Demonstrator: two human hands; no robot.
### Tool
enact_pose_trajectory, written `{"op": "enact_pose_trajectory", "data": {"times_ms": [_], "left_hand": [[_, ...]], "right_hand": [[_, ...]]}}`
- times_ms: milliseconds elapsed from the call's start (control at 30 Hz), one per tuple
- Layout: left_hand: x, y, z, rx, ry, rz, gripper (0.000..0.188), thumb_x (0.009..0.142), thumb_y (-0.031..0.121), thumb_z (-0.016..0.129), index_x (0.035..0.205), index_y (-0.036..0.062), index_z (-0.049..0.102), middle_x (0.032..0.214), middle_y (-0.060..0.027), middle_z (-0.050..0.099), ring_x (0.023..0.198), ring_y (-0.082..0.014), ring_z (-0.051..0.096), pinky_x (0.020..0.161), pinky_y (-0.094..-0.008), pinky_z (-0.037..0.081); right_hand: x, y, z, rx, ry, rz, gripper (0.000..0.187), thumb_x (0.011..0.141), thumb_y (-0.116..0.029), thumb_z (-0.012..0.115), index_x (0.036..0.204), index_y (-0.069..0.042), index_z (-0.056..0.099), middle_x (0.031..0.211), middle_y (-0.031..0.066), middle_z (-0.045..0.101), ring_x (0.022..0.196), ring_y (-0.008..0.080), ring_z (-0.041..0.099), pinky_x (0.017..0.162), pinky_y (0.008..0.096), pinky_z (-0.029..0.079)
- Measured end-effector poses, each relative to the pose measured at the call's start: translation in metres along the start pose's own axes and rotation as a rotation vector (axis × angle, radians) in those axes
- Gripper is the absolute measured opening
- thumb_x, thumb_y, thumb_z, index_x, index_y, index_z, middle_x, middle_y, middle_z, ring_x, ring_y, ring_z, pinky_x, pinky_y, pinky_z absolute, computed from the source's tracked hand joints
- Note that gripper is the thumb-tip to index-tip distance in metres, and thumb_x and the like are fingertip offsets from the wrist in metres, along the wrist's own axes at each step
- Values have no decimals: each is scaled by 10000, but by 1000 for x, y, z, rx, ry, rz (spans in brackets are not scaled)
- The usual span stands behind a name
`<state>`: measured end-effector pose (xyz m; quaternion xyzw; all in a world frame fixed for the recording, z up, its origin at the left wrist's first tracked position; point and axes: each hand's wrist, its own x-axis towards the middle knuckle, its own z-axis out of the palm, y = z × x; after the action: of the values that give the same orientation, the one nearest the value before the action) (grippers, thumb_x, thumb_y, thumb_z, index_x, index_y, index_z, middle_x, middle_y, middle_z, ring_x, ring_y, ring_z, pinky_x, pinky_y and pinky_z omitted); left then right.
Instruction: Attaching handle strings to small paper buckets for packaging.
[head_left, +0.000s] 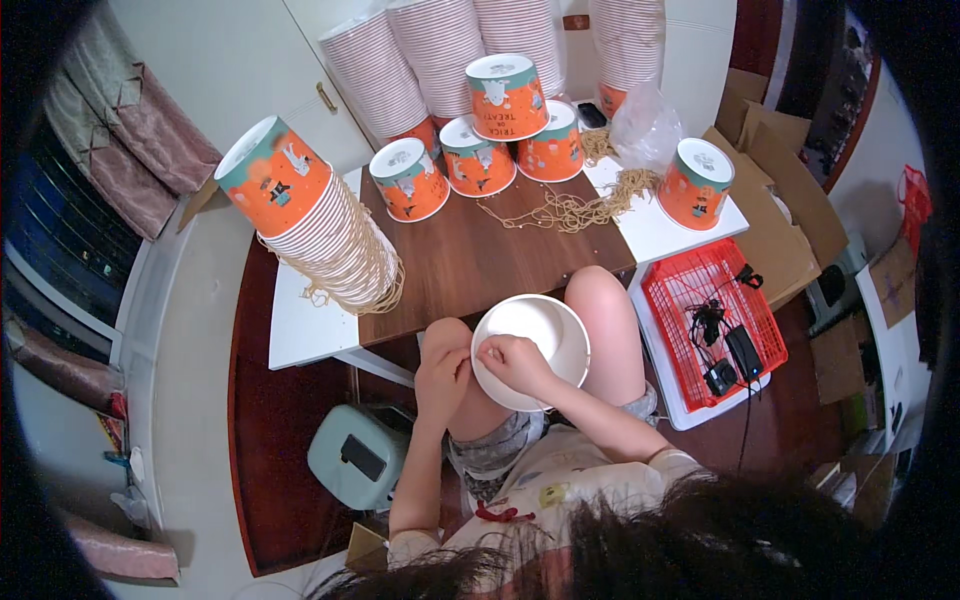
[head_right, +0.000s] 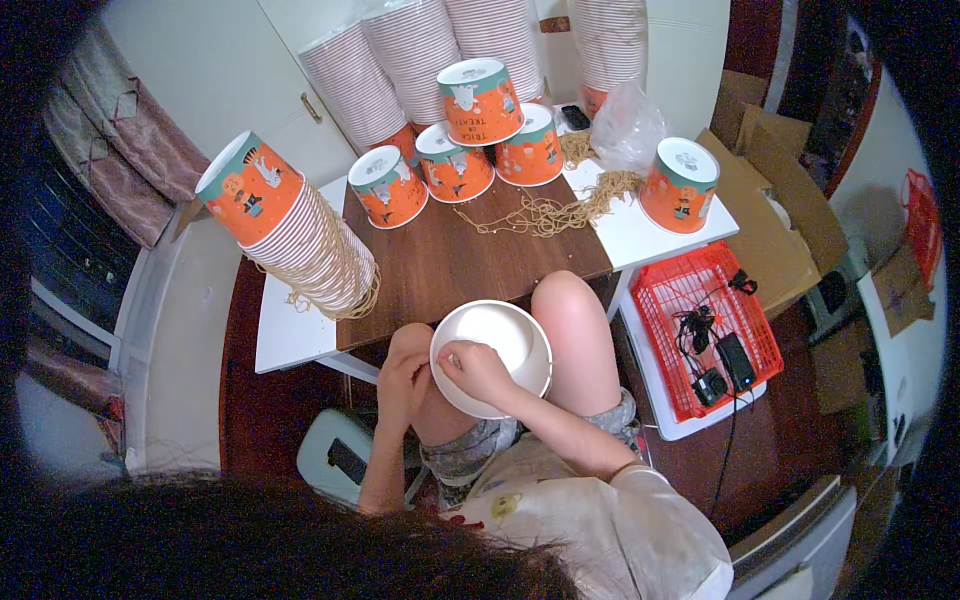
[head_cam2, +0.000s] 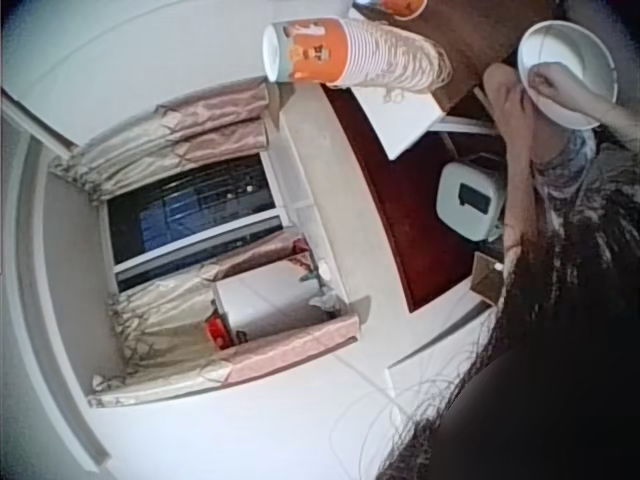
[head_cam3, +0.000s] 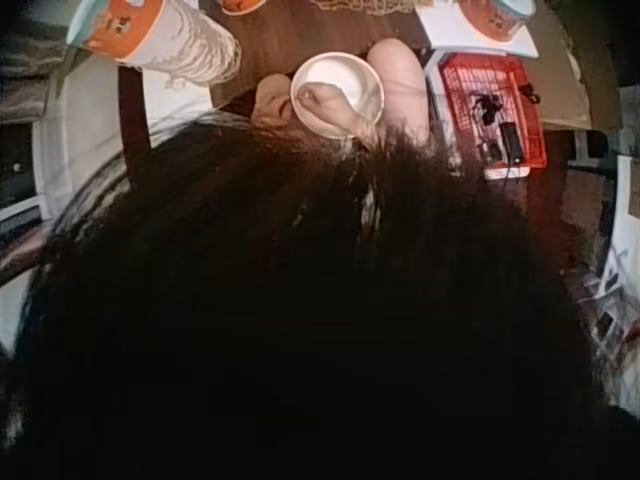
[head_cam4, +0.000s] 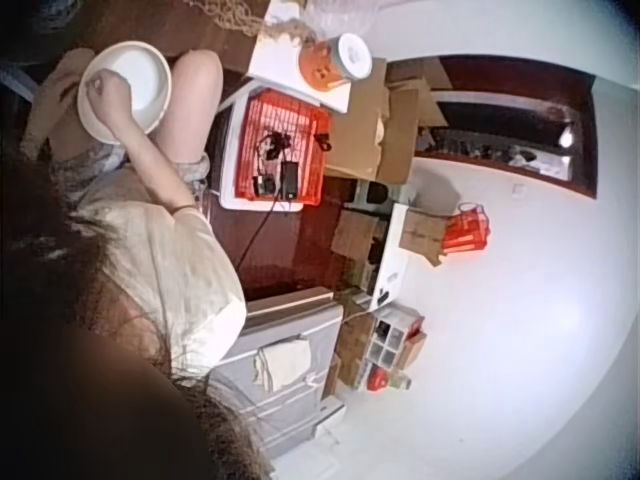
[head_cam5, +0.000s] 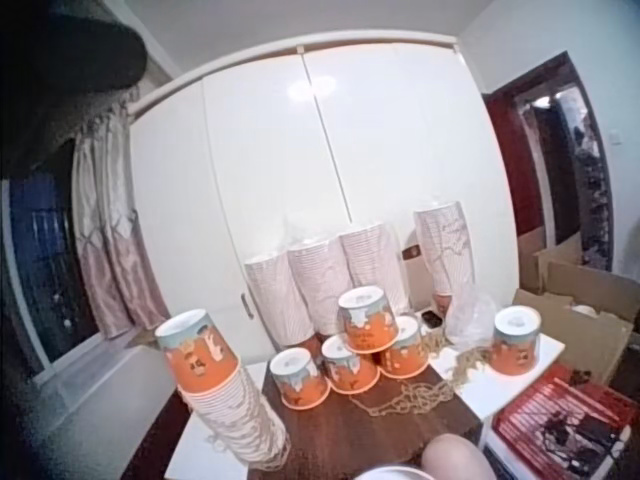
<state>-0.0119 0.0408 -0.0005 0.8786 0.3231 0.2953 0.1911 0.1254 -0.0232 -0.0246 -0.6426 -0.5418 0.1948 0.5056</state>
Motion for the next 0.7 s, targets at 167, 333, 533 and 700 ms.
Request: {"op": "enact_pose_trajectory", "data": {"times_ms": [167,333,533,700], "left_hand": [[0,-4,2,21,-1,21,156,689,74,614,839,30,607,855,-124,563,800,-303,549,690,-357,453],[2,-1,-1,56,42,79,152,663,92,621,810,57,606,831,-111,554,800,-292,524,694,-367,435],[-2,-5,-12,194,118,30,93,658,100,606,719,46,561,761,-88,534,747,-278,516,652,-367,438],[-1,-15,-30,2,201,-27,78,655,49,590,698,29,529,725,-93,506,693,-259,497,607,-345,420]], "right_hand": [[2,-6,-8,15,-92,21,140,719,-156,600,816,-55,598,585,78,546,520,197,548,500,309,434],[-1,1,-11,49,-122,-28,240,699,-119,614,921,-65,541,650,54,554,557,191,558,530,303,447],[-2,-1,-23,1,-251,30,344,701,-150,608,1011,-79,477,730,105,585,691,275,593,626,362,466],[-5,-13,-33,-12,-306,72,356,721,-203,611,1022,-73,471,715,102,580,677,267,591,608,361,462]]}}
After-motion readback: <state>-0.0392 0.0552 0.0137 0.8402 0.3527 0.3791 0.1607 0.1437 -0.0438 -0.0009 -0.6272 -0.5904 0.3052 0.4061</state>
